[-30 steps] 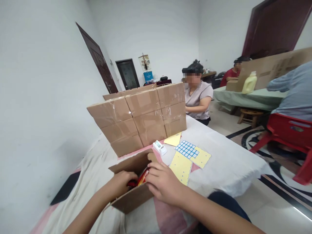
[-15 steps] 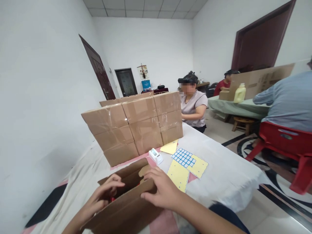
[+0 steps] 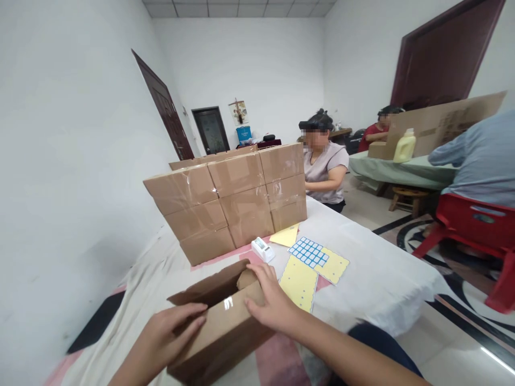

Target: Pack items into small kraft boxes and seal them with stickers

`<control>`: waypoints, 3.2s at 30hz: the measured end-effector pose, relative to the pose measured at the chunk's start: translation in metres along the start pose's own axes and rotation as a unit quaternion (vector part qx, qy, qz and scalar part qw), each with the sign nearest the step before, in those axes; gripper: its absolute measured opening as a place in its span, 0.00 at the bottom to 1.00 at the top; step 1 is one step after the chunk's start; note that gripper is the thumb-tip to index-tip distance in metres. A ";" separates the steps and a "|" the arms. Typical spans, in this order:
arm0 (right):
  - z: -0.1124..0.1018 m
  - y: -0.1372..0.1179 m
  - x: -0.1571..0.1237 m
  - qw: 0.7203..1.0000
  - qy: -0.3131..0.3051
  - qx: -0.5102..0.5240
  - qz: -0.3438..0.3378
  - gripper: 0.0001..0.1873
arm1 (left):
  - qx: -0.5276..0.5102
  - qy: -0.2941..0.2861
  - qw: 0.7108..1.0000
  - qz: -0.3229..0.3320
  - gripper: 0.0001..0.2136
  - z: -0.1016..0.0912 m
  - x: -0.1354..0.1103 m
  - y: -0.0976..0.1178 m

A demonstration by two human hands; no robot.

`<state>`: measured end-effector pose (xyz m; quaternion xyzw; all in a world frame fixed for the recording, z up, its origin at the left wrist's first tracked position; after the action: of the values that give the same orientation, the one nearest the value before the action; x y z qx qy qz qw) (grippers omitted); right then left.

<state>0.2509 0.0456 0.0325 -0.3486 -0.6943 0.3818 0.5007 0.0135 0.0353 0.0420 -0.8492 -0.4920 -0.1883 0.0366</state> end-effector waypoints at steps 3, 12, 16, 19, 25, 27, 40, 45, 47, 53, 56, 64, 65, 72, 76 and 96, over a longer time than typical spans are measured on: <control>0.002 0.019 0.001 0.999 0.011 0.040 0.025 0.47 | 0.141 0.131 0.979 0.060 0.10 -0.022 0.005 0.030; -0.007 0.026 0.009 0.992 0.049 0.117 0.020 0.32 | 0.247 0.149 0.955 0.074 0.19 -0.022 0.007 0.045; -0.008 0.022 0.009 0.996 0.056 0.064 -0.008 0.15 | 0.236 0.092 0.963 0.093 0.18 -0.008 0.003 0.057; -0.010 0.016 0.008 0.996 0.059 0.048 -0.042 0.11 | 0.271 0.069 0.957 0.076 0.28 0.005 0.000 0.068; -0.046 0.038 0.042 0.996 0.067 0.040 0.048 0.10 | 0.314 0.069 0.944 0.068 0.33 0.033 -0.005 0.076; -0.075 0.065 0.063 0.984 0.110 -0.006 0.139 0.11 | 0.304 0.061 0.948 0.067 0.32 0.039 -0.006 0.071; -0.089 0.191 0.131 0.917 0.067 -0.025 0.393 0.06 | 0.318 0.081 0.938 0.108 0.37 0.025 -0.004 0.073; -0.080 0.202 0.136 0.912 0.054 -0.010 0.407 0.06 | 0.336 0.104 0.928 0.127 0.39 0.022 -0.002 0.079; -0.079 0.205 0.134 0.907 0.048 0.004 0.419 0.05 | 0.337 0.110 0.926 0.127 0.40 0.022 -0.002 0.080; -0.074 0.213 0.125 0.881 0.049 0.064 0.467 0.15 | 0.345 0.110 0.924 0.122 0.39 0.025 0.000 0.079; -0.075 0.217 0.127 0.875 0.062 0.083 0.472 0.16 | 0.342 0.115 0.925 0.122 0.39 0.025 -0.001 0.080; -0.076 0.225 0.125 0.882 0.102 0.138 0.438 0.12 | 0.338 0.130 0.924 0.124 0.36 0.021 0.001 0.084; -0.075 0.226 0.124 0.884 0.109 0.143 0.432 0.12 | 0.339 0.132 0.923 0.125 0.36 0.020 0.001 0.085; -0.076 0.243 0.117 0.883 0.165 0.133 0.418 0.14 | 0.344 0.134 0.921 0.127 0.36 0.021 0.001 0.084; -0.076 0.246 0.113 0.886 0.178 0.120 0.411 0.16 | 0.345 0.131 0.921 0.126 0.34 0.022 0.001 0.084; -0.078 0.225 0.101 0.915 0.180 0.014 0.362 0.14 | 0.347 0.137 0.919 0.126 0.33 0.023 -0.001 0.083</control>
<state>0.3235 0.2520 -0.1060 -0.6318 -0.4133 0.4774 0.4495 0.0899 -0.0024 0.0310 -0.8041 -0.4055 -0.1143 0.4194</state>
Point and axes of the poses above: each hand's wrist, its own x-axis towards the middle knuckle, its own z-axis out of the palm, y = z × x, the point moved 10 cm from there along x, towards the middle knuckle, and after that the axes turned 14 degrees about x, right-handed, at the moved point
